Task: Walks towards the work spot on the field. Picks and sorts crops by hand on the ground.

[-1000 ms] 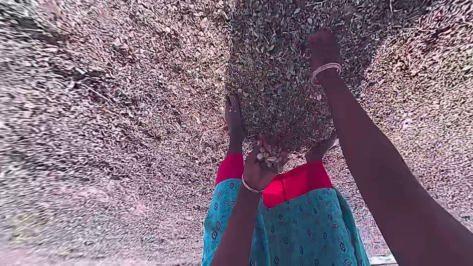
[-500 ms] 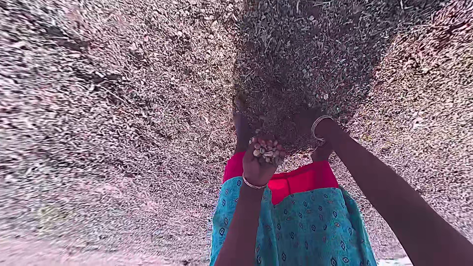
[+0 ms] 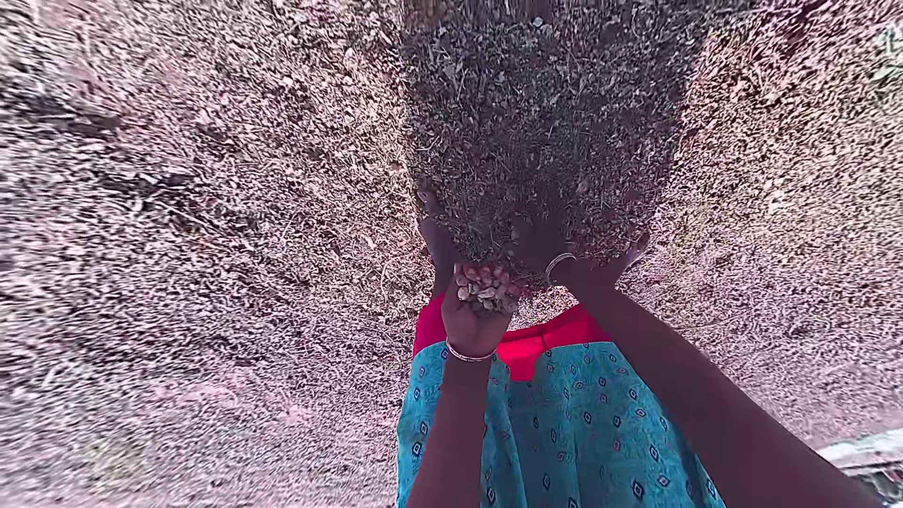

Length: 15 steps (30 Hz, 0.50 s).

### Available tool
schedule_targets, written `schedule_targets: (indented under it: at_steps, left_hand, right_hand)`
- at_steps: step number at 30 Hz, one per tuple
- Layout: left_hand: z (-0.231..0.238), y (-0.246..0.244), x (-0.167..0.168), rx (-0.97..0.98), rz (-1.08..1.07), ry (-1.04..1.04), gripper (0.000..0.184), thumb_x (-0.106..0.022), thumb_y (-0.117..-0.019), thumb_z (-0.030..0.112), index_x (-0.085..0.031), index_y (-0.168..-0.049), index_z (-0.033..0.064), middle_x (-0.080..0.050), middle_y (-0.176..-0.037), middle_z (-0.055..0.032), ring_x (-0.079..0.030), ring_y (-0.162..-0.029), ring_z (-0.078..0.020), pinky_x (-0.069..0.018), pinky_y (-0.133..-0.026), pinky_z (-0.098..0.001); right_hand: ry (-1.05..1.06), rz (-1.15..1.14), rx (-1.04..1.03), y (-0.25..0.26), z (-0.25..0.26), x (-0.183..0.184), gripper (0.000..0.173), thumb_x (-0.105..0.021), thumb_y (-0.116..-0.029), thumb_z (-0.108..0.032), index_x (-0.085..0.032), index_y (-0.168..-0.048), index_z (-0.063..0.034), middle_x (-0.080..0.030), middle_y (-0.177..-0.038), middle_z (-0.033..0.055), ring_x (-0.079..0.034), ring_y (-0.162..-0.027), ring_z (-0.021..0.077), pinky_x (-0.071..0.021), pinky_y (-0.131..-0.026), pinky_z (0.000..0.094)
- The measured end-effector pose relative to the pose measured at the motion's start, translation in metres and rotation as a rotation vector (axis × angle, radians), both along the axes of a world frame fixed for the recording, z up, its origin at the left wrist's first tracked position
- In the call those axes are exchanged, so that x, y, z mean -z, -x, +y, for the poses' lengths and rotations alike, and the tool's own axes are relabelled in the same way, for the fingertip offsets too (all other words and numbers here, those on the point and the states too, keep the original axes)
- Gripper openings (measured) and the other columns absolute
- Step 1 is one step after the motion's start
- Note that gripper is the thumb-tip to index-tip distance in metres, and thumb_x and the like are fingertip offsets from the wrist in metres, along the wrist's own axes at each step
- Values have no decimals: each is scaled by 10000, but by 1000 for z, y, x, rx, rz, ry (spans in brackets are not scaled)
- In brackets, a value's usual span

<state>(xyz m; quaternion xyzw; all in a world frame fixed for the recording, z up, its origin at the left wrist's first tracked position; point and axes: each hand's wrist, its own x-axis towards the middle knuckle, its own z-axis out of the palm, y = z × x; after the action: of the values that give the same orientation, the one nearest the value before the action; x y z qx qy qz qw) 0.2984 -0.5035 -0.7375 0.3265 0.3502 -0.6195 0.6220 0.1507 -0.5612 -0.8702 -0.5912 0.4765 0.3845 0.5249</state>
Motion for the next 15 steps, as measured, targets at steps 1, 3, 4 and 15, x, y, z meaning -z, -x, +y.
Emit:
schedule_targets:
  at_steps: [1,3,4,15]
  left_hand:
    - [-1,1,0,3,-3,4,432,-436,-1054,373,-742,-826,169,-731,-820,-25,-725,-790,-162,-612,-735,-327]
    - [-2,4,0,10,6,15,425,-453,-1049,375,-751,-835,160,-735,-828,-32,-730,-799,-169,-617,-746,-339]
    - [-2,5,1,15,12,13,423,-453,-1047,374,-749,-838,156,-732,-829,-35,-727,-803,-171,-614,-747,-340]
    - [-3,20,6,132,-31,15,439,-423,-1056,353,-730,-835,131,-726,-821,-57,-728,-802,-184,-615,-735,-336]
  right_hand:
    - [-116,-33,29,14,18,-11,651,-583,-1026,-472,-398,-1595,-217,-266,-1669,228,-251,-1508,519,-314,-1141,702]
    - [-255,-30,110,50,26,-29,468,-513,-1084,-379,-623,-1367,-22,-580,-1402,279,-547,-1301,471,-421,-1073,643]
    - [-239,29,180,72,20,-35,447,-477,-1103,-345,-663,-1297,12,-657,-1280,273,-610,-1219,447,-437,-1046,634]
    - [547,432,692,189,-79,57,768,-542,-1026,-516,-277,-1638,-135,-147,-1714,201,-54,-1590,418,-19,-1244,674]
